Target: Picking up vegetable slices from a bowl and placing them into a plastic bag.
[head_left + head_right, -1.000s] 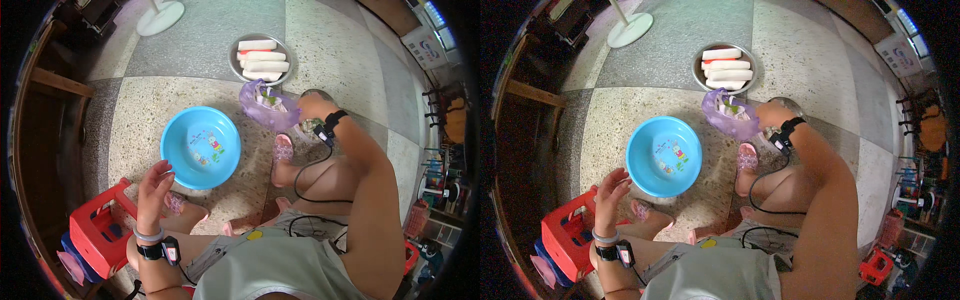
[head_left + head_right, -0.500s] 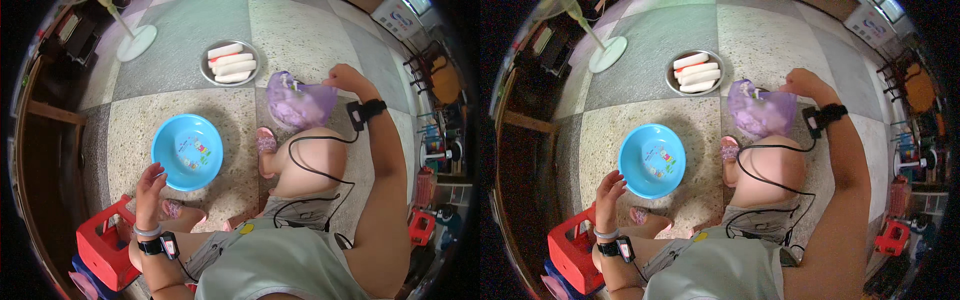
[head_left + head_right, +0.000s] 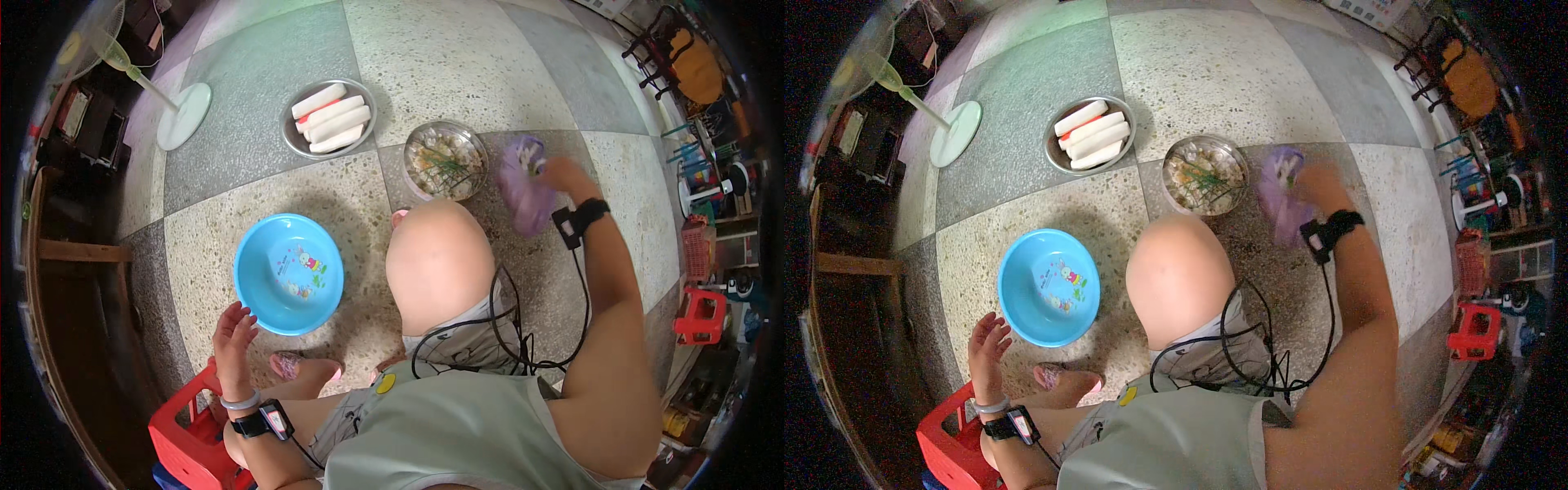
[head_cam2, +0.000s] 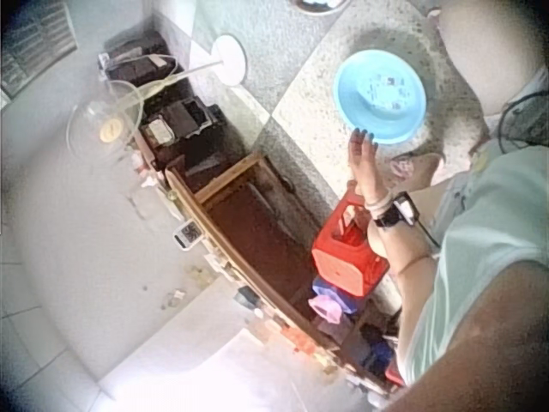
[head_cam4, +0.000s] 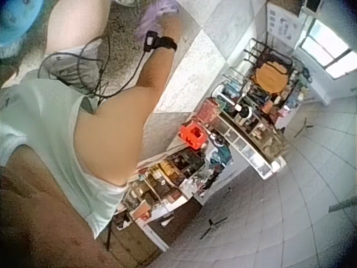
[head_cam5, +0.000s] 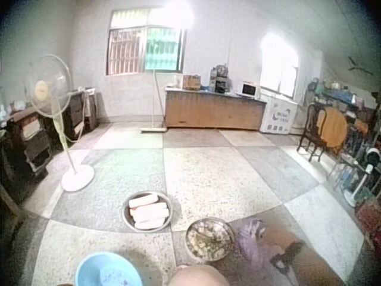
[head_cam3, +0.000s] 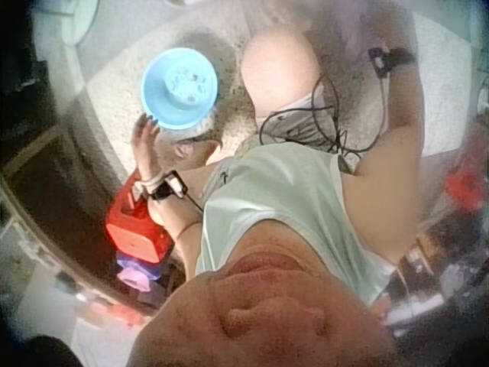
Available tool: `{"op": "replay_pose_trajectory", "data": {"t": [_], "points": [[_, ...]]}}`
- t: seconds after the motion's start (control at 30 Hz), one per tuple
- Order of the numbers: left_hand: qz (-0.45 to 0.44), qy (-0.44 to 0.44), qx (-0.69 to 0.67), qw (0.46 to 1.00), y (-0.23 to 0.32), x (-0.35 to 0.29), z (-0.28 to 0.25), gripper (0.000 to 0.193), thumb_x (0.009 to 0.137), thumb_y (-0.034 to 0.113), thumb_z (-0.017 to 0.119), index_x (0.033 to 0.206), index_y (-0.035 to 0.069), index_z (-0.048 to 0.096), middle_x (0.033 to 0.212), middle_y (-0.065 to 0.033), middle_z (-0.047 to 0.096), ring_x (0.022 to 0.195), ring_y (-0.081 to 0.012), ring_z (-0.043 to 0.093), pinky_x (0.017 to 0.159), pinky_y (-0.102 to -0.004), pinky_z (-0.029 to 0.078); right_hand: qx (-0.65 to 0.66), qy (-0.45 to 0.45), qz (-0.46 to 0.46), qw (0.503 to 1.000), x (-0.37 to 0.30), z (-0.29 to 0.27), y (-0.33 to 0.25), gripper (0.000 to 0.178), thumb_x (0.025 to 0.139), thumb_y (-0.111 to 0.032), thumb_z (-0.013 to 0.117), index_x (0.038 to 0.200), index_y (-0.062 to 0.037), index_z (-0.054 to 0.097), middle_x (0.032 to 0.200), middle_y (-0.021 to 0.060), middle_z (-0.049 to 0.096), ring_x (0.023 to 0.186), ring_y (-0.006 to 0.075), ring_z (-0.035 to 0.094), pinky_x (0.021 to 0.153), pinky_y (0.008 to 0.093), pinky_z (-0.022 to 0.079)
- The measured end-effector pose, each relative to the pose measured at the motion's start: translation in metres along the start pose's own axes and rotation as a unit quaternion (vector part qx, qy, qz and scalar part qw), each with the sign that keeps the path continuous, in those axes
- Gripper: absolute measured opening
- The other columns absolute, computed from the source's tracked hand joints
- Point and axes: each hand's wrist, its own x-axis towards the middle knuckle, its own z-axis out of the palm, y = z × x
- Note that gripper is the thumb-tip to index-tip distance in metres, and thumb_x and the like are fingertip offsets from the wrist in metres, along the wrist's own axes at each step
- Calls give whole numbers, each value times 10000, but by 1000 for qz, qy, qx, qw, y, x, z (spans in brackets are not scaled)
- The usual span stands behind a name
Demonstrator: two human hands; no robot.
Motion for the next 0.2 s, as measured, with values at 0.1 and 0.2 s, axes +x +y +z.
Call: {"op": "replay_pose_trajectory", "data": {"t": [0.1, 0.2], "points": [[-11, 1, -1, 1000, -11, 2, -4, 431, 889, 155, 594, 1282, 12, 488, 1157, -88, 576, 997, -169, 585, 824, -286, 473, -62, -89, -49, 993, 12, 95, 4, 369, 723, -369, 668, 867, -31, 704, 898, 203, 679, 811, 343, 662, 723, 453, 512], [-13, 13, 4, 1000, -12, -2, -12, 469, 874, 183, 620, 1289, 13, 483, 1170, -101, 569, 1006, -187, 590, 836, -297, 478, -54, -293, -57, 953, 4, 87, -46, 464, 740, -384, 709, 1041, -31, 688, 1147, 207, 630, 1063, 349, 607, 891, 465, 481]]}}
